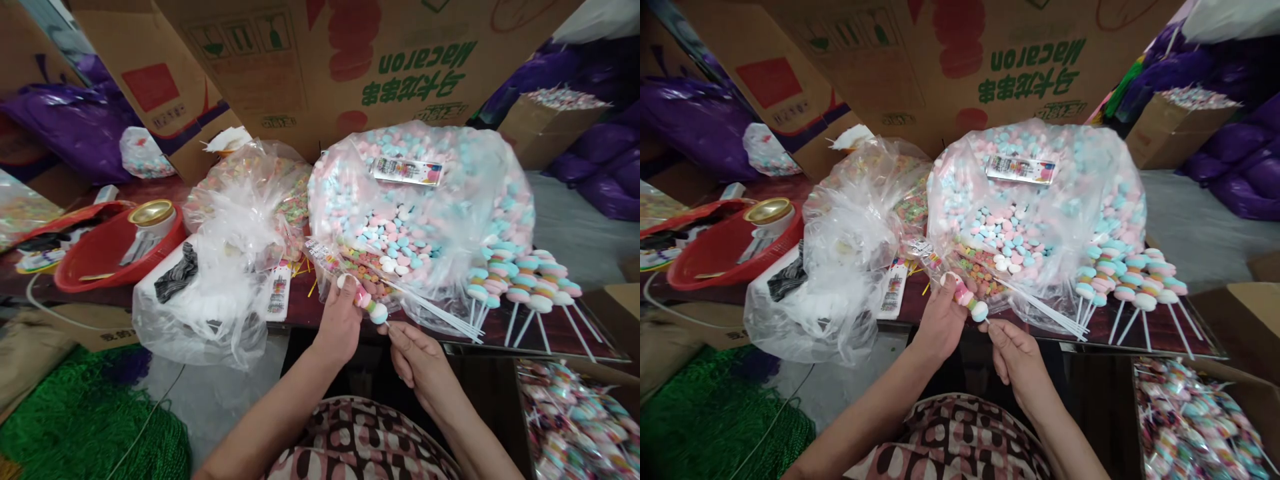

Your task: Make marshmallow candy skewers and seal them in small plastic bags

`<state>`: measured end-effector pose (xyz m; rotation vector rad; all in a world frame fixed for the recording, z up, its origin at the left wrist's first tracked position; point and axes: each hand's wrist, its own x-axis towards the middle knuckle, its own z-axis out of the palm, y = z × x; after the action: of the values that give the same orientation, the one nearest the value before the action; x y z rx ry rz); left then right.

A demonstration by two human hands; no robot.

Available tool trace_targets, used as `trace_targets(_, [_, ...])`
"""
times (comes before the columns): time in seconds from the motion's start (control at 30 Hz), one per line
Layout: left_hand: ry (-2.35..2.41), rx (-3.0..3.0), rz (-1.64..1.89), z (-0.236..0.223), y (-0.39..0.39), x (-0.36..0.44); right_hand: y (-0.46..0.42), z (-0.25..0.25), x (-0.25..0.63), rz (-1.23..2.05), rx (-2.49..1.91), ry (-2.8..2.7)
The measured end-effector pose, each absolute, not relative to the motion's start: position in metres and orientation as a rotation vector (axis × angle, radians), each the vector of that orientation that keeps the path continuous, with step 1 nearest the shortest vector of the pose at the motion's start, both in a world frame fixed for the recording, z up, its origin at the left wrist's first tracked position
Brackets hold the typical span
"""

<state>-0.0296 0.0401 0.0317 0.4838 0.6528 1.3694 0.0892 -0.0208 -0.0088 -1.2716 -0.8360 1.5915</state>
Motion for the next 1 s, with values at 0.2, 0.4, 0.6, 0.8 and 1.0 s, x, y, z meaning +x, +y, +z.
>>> trace_targets(0.2, [0.684,0.511,1.298,0.026,0.038,-0.031,-0.02,-0.009,0.093,1.613,-1.275,-0.914])
trace_targets(0.4, [0.699,0.512,1.342,0.022,0.042,-0.032,-0.018,-0.014,0.098,1.301,-1.408,-0.937])
trace_targets(0.6, [0.645,0.622,1.109,0.016,0.034,-0.031,-0.017,-0.015,0.09,1.357,-1.321,-0.887])
trace_targets(0.8, [0.638,0.519,1.275,0.034,0.053,-0.049,-0.02,-0.019,0.101,1.318,-1.331,-0.917])
trace_targets(1.0, [0.656,0.495,1.321,0.03,0.049,-0.032,-0.022,-0.014,0.096,1.279,-1.414,-0.97])
